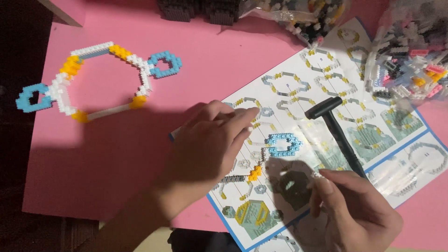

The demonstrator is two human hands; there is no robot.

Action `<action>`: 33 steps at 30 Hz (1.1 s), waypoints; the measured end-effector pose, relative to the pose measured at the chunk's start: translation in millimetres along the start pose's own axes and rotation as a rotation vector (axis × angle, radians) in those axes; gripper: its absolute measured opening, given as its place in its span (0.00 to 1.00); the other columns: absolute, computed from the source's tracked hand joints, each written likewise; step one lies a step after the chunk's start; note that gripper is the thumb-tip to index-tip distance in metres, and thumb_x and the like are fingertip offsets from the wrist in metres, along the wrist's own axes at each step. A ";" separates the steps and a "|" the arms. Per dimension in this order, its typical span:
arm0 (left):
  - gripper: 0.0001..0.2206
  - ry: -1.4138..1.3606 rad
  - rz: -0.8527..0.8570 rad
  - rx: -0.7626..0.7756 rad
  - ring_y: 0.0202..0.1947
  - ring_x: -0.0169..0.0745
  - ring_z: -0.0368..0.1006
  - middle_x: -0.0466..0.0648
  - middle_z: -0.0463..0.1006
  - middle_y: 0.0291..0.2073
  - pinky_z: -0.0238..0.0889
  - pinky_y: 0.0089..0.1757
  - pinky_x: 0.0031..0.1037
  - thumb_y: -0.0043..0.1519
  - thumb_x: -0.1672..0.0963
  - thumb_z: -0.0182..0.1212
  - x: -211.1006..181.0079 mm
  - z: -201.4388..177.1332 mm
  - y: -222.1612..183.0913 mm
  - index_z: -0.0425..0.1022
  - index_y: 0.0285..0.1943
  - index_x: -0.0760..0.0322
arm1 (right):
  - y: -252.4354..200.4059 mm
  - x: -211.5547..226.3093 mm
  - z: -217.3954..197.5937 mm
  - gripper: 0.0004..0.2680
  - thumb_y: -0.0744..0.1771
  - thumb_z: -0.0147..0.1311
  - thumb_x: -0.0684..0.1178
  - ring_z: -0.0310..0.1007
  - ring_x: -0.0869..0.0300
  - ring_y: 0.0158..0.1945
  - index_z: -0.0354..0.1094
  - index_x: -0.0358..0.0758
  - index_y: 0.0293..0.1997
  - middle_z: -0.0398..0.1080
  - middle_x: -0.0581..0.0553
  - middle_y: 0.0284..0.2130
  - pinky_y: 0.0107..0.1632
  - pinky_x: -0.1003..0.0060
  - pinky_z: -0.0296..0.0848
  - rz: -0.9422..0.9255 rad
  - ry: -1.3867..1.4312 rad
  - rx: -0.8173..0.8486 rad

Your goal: Assembling a structure using small interlocking plastic toy blocks while following printed instructions.

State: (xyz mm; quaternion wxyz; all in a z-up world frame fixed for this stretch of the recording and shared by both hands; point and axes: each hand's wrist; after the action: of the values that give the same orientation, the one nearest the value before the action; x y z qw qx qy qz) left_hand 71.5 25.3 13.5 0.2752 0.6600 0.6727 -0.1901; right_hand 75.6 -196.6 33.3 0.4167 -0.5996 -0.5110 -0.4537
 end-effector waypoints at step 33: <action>0.20 -2.073 -1.239 0.322 0.30 0.38 0.74 0.47 0.70 0.28 0.70 0.37 0.27 0.77 0.46 0.55 -11.2 10.9 -64.8 0.75 0.52 0.69 | 54.7 -6.9 8.3 0.18 0.64 0.64 0.52 0.69 0.45 0.47 0.73 0.27 0.53 0.73 0.32 0.47 0.54 0.54 0.67 -0.693 -0.545 0.390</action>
State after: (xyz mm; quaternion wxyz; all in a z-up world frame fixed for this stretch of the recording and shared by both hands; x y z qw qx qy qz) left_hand 8.2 6.2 5.1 0.4596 -0.2109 0.3042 -0.8073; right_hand 130.4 -197.3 22.6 0.1964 -0.4016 -0.8468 -0.2880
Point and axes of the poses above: each hand's wrist, its own y-axis towards the middle knuckle, its own z-axis out of the palm, x = y × z
